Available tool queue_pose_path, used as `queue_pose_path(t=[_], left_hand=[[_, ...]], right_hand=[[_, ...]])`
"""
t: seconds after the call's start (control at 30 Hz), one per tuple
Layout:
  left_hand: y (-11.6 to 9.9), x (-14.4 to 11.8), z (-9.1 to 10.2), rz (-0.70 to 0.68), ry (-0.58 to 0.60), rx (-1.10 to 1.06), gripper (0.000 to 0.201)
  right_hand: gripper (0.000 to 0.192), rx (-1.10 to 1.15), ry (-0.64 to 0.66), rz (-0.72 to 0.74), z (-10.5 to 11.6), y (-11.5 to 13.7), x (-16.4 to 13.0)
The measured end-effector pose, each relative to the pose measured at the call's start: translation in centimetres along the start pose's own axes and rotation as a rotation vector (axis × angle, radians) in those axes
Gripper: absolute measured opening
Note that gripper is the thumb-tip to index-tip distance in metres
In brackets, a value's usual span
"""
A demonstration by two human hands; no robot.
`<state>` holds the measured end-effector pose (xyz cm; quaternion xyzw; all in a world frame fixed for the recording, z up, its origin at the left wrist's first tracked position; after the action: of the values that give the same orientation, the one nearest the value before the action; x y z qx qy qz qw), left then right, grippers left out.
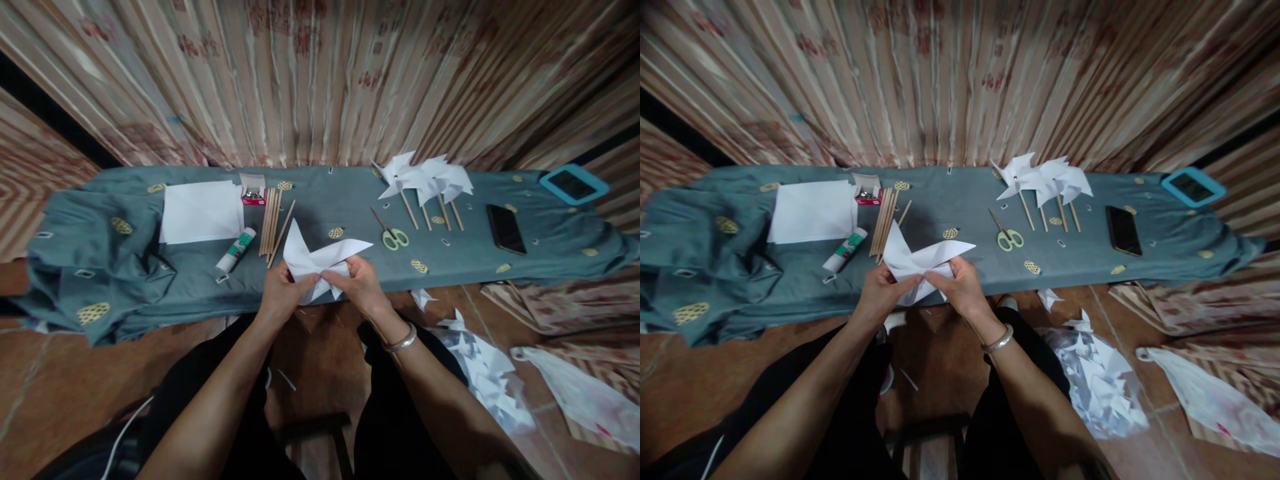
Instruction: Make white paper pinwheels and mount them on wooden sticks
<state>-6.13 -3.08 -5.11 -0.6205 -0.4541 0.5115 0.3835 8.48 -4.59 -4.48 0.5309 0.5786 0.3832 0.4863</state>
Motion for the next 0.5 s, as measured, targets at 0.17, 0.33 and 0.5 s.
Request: queue_pose_path(t=[0.17, 0.33, 0.5], left_hand=[[0.2, 0.1, 0.4, -0.026, -0.006, 0.004, 0.034], [-0.1, 0.1, 0.7, -0.074, -0.043, 0.070, 0.033], [-0.3, 0.2, 0.8, -0.097, -0.082, 0.109, 0.035]], right_hand=[[0.042, -0.023, 0.016, 0.000, -0.4, -0.2, 0.0], [0.036, -0.128, -0.026, 0.061, -0.6, -0.6, 0.1], [0.033, -0.203, -0.030, 0.144, -1.2, -0.6, 0.1]])
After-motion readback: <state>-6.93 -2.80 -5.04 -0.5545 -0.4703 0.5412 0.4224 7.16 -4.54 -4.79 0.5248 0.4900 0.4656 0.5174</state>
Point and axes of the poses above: each hand's wrist, its own x-axis towards the middle knuckle, its own z-axis out of the back of the hand, y = z × x, the point moved 1 cm from there along x, towards the middle knuckle, and after that the axes turned 4 degrees about z, right-handed, at the moved point
